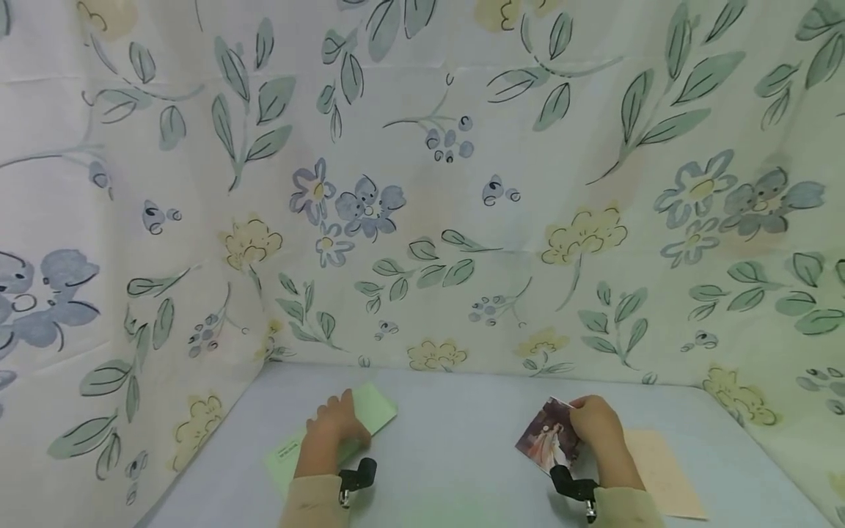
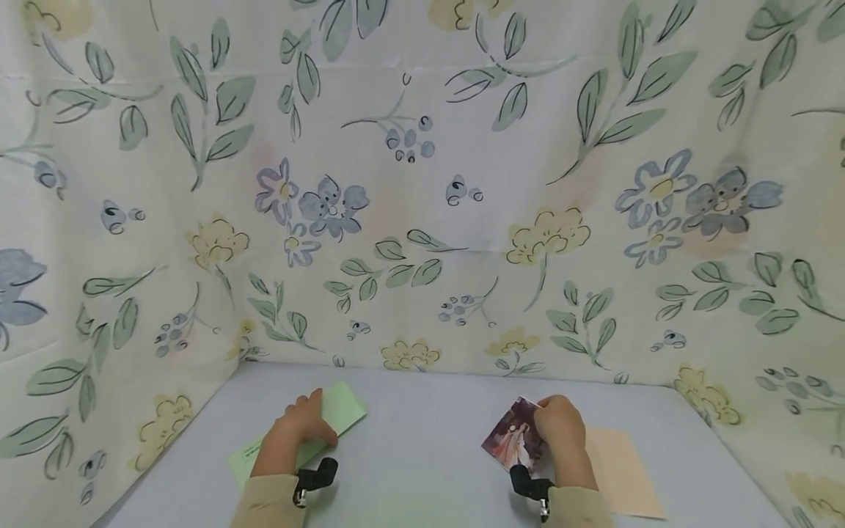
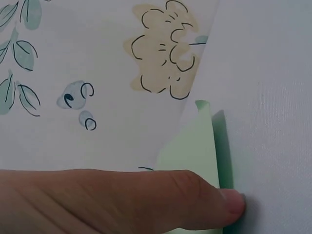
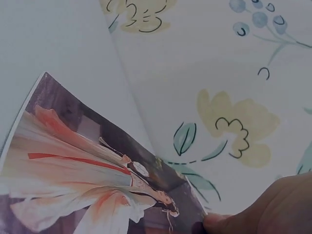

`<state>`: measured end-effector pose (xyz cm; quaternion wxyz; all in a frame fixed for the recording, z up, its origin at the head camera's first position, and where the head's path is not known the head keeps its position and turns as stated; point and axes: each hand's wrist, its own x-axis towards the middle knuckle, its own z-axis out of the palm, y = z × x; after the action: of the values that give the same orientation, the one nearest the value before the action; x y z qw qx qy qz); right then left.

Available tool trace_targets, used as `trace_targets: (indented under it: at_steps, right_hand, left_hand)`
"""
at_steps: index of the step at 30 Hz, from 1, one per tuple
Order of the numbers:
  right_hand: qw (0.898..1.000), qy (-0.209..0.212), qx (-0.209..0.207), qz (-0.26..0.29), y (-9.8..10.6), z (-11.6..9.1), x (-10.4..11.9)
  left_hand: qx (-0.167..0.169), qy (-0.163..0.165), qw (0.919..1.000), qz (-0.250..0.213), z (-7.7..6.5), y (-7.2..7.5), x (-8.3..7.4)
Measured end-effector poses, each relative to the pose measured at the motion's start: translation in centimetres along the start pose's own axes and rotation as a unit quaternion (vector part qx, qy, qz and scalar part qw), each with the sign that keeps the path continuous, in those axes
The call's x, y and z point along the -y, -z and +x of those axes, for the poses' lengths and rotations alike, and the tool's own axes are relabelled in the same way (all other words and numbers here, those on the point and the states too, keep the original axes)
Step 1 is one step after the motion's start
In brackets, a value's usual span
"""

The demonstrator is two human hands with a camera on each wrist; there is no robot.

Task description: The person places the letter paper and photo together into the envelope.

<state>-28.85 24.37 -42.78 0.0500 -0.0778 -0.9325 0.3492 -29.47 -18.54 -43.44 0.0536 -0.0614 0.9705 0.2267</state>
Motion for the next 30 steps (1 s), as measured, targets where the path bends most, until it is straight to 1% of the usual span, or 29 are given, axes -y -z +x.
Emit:
trace_targets:
  at_steps: [8, 12, 16, 18, 25, 30]
  right_hand:
    - [1.000, 0.006, 0.009, 0.004, 0.34, -0.11, 0.21]
    - [1.000, 0.009, 0.000, -0.016, 0.37, -0.01, 0.15]
    - [0.999, -0.005, -0.007, -0.038, 0.44, -0.01, -0.04]
    - [0.999, -0.013, -0.007, -0.044, 0.52, -0.08, -0.05]
    - [0.999, -0.031, -0.003, -0.040, 0.87, -0.50, -0.02]
    - [0.998, -0.041, -0.002, -0.049, 1.01, -0.40, -0.20]
  left_hand:
    - [-0.008, -0.011, 0.9999, -0.003, 0.22, 0.14, -0.12]
    - [-0.024, -0.018, 0.9995, -0.003, 0.42, 0.21, 0.16]
    - [-0.035, -0.024, 0.9991, -0.010, 0.34, 0.38, 0.33]
    - [-0.032, -0.023, 0.9992, -0.011, 0.25, 0.43, 0.37]
    - [-0.002, -0.015, 0.9998, -0.017, 0.27, 0.55, 0.51]
    - [0.010, -0.008, 0.9997, -0.022, 0.42, 0.47, 0.71]
